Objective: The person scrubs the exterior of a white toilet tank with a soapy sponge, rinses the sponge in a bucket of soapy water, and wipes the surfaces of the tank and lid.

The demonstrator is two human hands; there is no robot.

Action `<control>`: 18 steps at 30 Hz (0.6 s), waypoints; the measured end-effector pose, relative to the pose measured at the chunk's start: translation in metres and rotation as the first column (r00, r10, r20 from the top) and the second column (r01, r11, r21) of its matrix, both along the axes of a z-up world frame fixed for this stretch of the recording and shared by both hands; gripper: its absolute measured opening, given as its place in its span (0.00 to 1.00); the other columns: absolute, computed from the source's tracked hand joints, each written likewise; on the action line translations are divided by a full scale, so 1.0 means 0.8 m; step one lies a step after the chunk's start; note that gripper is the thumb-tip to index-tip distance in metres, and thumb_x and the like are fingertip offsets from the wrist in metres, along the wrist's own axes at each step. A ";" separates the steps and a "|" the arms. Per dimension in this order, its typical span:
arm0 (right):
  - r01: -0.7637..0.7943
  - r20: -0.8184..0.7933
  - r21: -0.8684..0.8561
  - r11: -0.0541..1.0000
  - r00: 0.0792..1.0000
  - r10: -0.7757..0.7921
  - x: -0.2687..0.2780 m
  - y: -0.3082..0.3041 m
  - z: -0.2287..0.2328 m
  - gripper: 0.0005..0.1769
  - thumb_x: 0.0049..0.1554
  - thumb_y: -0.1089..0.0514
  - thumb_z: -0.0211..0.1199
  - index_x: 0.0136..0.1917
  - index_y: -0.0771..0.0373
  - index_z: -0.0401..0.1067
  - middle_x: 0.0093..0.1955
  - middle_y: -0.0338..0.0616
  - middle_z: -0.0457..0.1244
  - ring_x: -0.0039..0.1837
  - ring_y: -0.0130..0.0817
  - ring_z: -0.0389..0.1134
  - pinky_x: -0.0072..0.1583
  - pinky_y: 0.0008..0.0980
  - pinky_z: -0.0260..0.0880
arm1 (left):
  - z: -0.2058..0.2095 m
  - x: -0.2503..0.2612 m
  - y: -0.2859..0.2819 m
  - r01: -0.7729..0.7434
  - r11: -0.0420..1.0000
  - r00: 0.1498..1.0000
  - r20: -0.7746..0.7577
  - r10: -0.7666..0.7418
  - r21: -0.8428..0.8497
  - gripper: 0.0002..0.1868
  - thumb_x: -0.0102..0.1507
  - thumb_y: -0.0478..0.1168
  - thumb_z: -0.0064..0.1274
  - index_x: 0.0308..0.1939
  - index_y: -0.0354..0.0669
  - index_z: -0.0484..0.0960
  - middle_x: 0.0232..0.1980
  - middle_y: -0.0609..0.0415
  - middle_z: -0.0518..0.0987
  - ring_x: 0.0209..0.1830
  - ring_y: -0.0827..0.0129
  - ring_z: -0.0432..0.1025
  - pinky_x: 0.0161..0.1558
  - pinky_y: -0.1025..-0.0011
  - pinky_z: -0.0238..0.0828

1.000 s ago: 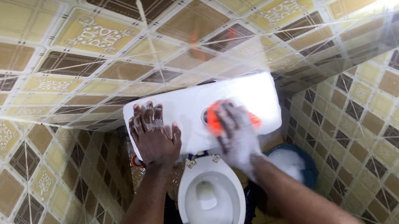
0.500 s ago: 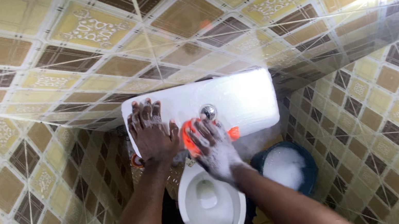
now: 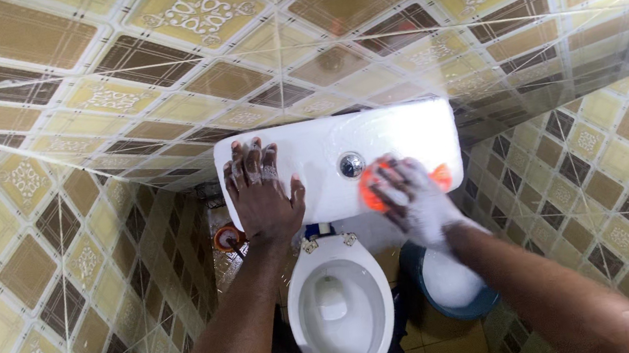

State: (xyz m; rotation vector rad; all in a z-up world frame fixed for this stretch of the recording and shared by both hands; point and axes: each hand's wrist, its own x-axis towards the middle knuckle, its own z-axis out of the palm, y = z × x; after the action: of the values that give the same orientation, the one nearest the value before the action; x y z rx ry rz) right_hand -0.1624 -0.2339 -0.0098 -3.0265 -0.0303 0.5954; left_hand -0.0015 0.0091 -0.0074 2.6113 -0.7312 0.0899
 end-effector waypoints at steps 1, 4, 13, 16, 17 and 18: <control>-0.036 -0.097 -0.103 0.994 0.995 0.026 0.014 0.027 -0.003 0.34 0.64 0.43 0.50 0.78 0.55 0.52 0.84 0.44 0.39 0.85 0.42 0.35 0.80 0.48 0.27 | -0.002 0.001 0.001 0.003 1.000 1.000 0.014 -0.003 0.000 0.36 0.60 0.53 0.49 0.69 0.40 0.70 0.77 0.40 0.63 0.82 0.44 0.45 0.76 0.43 0.36; -0.065 0.024 -0.018 0.998 0.998 0.066 0.041 0.095 0.004 0.37 0.62 0.45 0.54 0.80 0.57 0.50 0.84 0.47 0.40 0.85 0.46 0.37 0.81 0.49 0.31 | -0.008 0.006 0.008 0.012 0.991 1.000 0.030 -0.008 -0.131 0.34 0.63 0.54 0.50 0.69 0.39 0.69 0.73 0.39 0.65 0.79 0.44 0.50 0.75 0.41 0.42; 0.038 0.082 0.585 0.810 0.991 -0.106 0.168 0.256 0.029 0.43 0.54 0.55 0.59 0.81 0.57 0.52 0.86 0.52 0.44 0.82 0.47 0.42 0.83 0.39 0.40 | 0.021 0.005 0.059 -0.278 0.460 0.958 -0.277 0.071 -0.843 0.32 0.74 0.54 0.42 0.73 0.35 0.60 0.73 0.40 0.63 0.74 0.52 0.59 0.71 0.48 0.59; -0.141 0.266 0.327 0.934 0.963 0.052 0.207 0.272 0.042 0.38 0.65 0.49 0.50 0.84 0.61 0.49 0.87 0.52 0.40 0.88 0.50 0.32 0.85 0.46 0.30 | 0.023 0.007 0.088 -0.240 0.596 0.968 -0.141 0.207 -0.766 0.28 0.77 0.53 0.41 0.72 0.36 0.63 0.71 0.40 0.68 0.76 0.53 0.60 0.77 0.49 0.54; -0.240 0.093 -0.022 0.971 0.966 0.241 0.217 0.273 0.052 0.37 0.65 0.45 0.46 0.84 0.55 0.46 0.87 0.49 0.37 0.88 0.51 0.28 0.83 0.51 0.27 | 0.021 0.007 0.098 -0.240 0.597 0.967 -0.137 0.213 -0.765 0.28 0.77 0.53 0.41 0.72 0.36 0.63 0.71 0.40 0.68 0.76 0.53 0.60 0.77 0.49 0.54; -0.371 -0.133 -0.345 0.862 0.929 0.346 0.226 0.276 0.064 0.37 0.65 0.41 0.43 0.84 0.49 0.44 0.87 0.45 0.34 0.87 0.51 0.25 0.81 0.55 0.24 | 0.020 0.007 0.109 -0.251 0.602 0.966 -0.152 0.210 -0.758 0.28 0.76 0.53 0.41 0.72 0.37 0.64 0.71 0.40 0.68 0.76 0.53 0.61 0.77 0.50 0.54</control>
State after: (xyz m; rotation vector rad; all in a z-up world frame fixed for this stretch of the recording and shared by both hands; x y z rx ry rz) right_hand 0.0183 -0.0128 0.0416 -3.3841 -0.5559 0.8107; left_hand 0.0039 0.0961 0.0088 1.8251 -0.2224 0.3408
